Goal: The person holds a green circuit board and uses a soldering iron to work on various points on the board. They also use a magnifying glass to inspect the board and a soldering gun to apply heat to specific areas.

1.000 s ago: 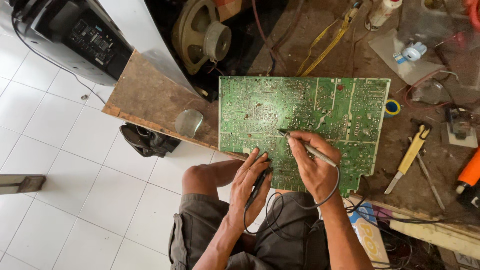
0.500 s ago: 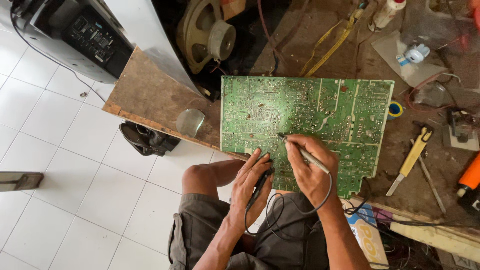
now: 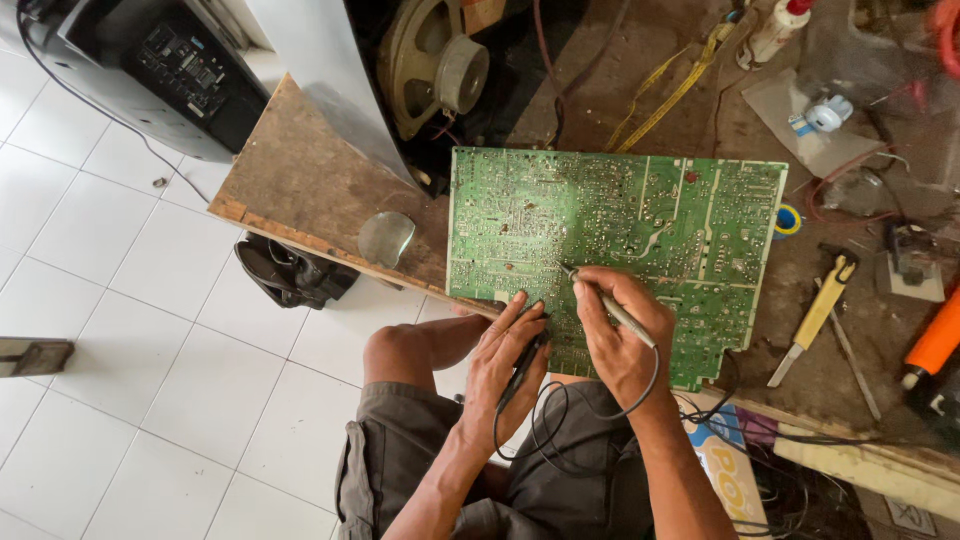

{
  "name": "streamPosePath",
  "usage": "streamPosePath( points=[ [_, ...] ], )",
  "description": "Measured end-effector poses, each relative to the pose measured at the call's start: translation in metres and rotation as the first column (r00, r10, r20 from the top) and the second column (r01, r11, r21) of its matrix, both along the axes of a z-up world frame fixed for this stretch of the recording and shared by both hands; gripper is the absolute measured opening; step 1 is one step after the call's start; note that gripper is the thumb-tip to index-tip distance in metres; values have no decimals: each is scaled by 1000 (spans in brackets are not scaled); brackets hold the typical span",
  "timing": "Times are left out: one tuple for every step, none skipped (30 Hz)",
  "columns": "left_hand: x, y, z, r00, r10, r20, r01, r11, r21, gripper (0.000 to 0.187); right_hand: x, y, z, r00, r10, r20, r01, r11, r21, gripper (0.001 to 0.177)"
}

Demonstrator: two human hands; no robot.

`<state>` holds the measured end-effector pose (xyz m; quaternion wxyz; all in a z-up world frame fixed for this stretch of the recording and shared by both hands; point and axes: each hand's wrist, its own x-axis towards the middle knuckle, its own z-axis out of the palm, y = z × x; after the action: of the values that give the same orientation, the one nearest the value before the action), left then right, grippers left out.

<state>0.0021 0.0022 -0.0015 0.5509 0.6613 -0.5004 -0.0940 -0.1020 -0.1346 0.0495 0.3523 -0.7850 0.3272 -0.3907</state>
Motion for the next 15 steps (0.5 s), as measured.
streamPosePath(
  points=[
    [0, 0, 0, 1000, -1, -4, 1, 1000, 0, 20, 0, 0, 2, 1000, 13, -20, -14, 998, -62, 13],
    [0, 0, 2, 1000, -4, -2, 4, 1000, -8, 20, 1, 2, 3, 1000, 10, -18, -11, 997, -70, 13],
    [1, 0, 3, 1000, -14, -7, 14, 1000, -7, 19, 2, 3, 5, 999, 26, -31, -30, 992, -124, 13],
    [2, 2, 5, 1000, -19, -13, 19, 1000, -4, 19, 3, 6, 6, 998, 47, -45, -54, 983, -174, 13],
    [3, 3, 5, 1000, -18, -12, 18, 1000, -9, 19, 5, 9, 2, 998, 48, -45, -56, 982, -179, 13],
    [4, 4, 4, 999, -36, -18, 36, 999, -15, 20, 6, 11, -2, 998, 55, -38, -61, 976, -210, 14],
    [5, 4, 3, 998, -55, -24, 54, 998, -21, 21, 7, 14, -6, 998, 61, -31, -67, 968, -241, 15],
    [5, 8, 8, 998, -58, -24, 57, 998, -27, 21, 8, 18, -7, 998, 59, -31, -64, 967, -246, 15],
    [5, 11, 12, 996, -63, -62, 61, 998, -30, 21, 9, 22, -9, 1000, -6, -8, 4, 989, -145, 21],
    [6, 14, 17, 992, -70, -101, 67, 997, -33, 21, 9, 26, -10, 997, -73, 8, 74, 996, -42, 27],
    [6, 20, 15, 992, -76, -100, 72, 997, -39, 21, 11, 25, -15, 997, -78, 9, 79, 996, -48, 27],
    [6, 27, 13, 994, -27, -106, 19, 997, -78, 21, 12, 24, -21, 994, -107, 32, 106, 994, 20, 25],
    [6, 33, 10, 993, 22, -114, -35, 993, -116, 23, 13, 24, -27, 989, -136, 55, 131, 987, 88, 22],
    [11, 44, 3, 993, 17, -114, -31, 992, -121, 23, 13, 24, -27, 989, -140, 55, 135, 987, 83, 22],
    [16, 55, -4, 993, 63, -100, -71, 994, -82, 25, 13, 25, -26, 989, -130, 66, 124, 989, 87, 23]
  ],
)
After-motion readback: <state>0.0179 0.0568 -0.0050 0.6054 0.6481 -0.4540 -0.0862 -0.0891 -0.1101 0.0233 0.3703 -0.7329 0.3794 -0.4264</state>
